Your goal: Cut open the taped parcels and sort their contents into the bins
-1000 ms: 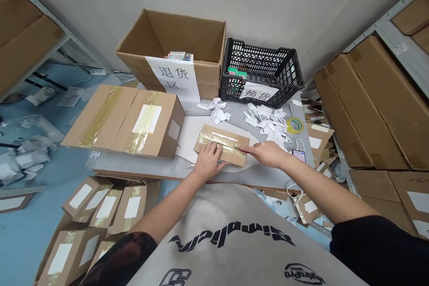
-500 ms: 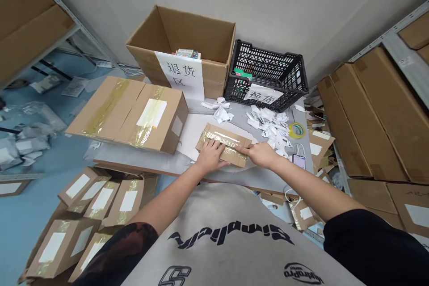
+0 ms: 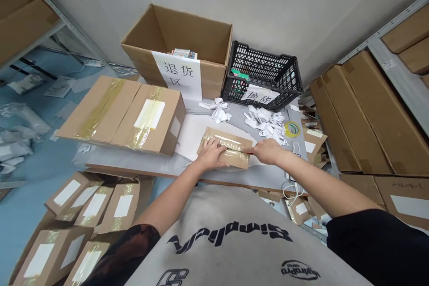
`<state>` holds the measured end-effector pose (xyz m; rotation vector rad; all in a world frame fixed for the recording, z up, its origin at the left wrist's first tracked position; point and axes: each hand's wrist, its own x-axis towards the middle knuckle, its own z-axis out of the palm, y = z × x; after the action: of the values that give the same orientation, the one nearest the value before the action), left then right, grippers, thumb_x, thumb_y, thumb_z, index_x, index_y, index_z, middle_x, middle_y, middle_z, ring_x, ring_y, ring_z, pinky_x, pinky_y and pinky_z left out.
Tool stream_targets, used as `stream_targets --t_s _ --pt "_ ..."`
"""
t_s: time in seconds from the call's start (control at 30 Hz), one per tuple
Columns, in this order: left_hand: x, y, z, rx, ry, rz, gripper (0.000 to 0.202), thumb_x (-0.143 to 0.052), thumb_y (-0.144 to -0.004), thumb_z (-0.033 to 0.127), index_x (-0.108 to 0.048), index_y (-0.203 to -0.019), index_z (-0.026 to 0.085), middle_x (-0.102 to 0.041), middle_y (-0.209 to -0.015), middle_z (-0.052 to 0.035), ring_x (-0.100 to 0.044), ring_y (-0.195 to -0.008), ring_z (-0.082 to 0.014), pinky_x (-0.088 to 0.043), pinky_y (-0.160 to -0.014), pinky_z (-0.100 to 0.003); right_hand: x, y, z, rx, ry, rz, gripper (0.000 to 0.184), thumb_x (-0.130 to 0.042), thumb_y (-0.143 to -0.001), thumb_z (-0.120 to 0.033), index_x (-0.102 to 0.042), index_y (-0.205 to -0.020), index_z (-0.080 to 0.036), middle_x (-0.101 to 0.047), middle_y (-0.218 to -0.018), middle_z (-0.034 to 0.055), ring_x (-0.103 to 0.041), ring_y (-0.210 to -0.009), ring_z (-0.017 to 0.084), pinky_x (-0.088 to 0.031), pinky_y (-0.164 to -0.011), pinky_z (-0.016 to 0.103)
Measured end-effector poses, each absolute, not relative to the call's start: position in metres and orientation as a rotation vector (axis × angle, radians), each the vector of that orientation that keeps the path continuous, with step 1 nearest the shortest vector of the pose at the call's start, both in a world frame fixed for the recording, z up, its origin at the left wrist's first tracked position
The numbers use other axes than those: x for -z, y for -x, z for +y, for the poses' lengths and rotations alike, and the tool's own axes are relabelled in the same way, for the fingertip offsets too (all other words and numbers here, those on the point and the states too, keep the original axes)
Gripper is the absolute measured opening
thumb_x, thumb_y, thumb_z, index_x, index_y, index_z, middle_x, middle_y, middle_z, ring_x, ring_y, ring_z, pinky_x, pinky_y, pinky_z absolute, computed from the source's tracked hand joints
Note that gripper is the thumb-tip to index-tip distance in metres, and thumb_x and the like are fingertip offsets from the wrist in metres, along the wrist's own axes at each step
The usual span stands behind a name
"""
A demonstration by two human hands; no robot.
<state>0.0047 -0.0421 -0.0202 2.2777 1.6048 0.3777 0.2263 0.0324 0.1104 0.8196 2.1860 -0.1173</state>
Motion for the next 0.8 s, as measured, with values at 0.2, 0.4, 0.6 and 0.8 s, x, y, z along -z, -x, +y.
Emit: stream_targets --t_s 0.2,0.4,0.6,0.8 --pt "0.018 -0.004 -0.042 -0.375 -2.27 1.597 0.07 -0.074 -0.059 0.073 -0.064 -0.112 0.029 -0.053 -0.107 -0.0066 -0.045 -0.103 -0.0286 -0.034 -0.093 -0.045 -0.109 -0.24 0.036 0.157 -0.845 2.166 0.063 -0.048 -0.088 -0.016 -0.044 -0.144 -0.044 -0.072 -0.105 0.0135 -0.068 -0.095 0.032 -0.045 -0.072 0.037" --pt "0.02 -0.004 -0.044 -0.376 -2.257 1.609 0.074 -0.078 -0.053 0.073 -0.065 -0.114 0.031 -0.052 -0.106 -0.0062 -0.045 -0.102 -0.0288 -0.035 -0.092 -0.044 -0.099 -0.271 0.045 0.361 -0.918 2.238 0.045 -0.04 -0.096 -0.041 -0.047 -0.141 -0.049 -0.073 -0.106 0.0085 -0.067 -0.088 0.028 -0.042 -0.072 0.035" --pt "0.014 -0.006 -0.046 -0.419 -2.296 1.637 0.076 -0.084 -0.054 0.063 -0.062 -0.117 0.028 -0.052 -0.106 -0.0073 -0.044 -0.107 -0.0304 -0.034 -0.096 -0.046 -0.106 -0.315 0.047 0.637 -1.003 2.358 0.045 -0.044 -0.095 -0.038 -0.05 -0.139 -0.047 -0.074 -0.107 0.002 -0.065 -0.082 0.022 -0.041 -0.072 0.03" --pt "0.001 -0.013 -0.05 -0.395 -2.377 1.573 0.067 -0.086 -0.063 0.044 -0.056 -0.119 0.024 -0.054 -0.122 -0.0106 -0.044 -0.118 -0.0319 -0.03 -0.102 -0.047 -0.083 -0.339 0.019 1.413 -1.389 2.268 0.053 -0.041 -0.096 -0.043 -0.042 -0.148 -0.033 -0.07 -0.081 0.0005 -0.059 -0.062 0.016 -0.048 -0.065 0.031"
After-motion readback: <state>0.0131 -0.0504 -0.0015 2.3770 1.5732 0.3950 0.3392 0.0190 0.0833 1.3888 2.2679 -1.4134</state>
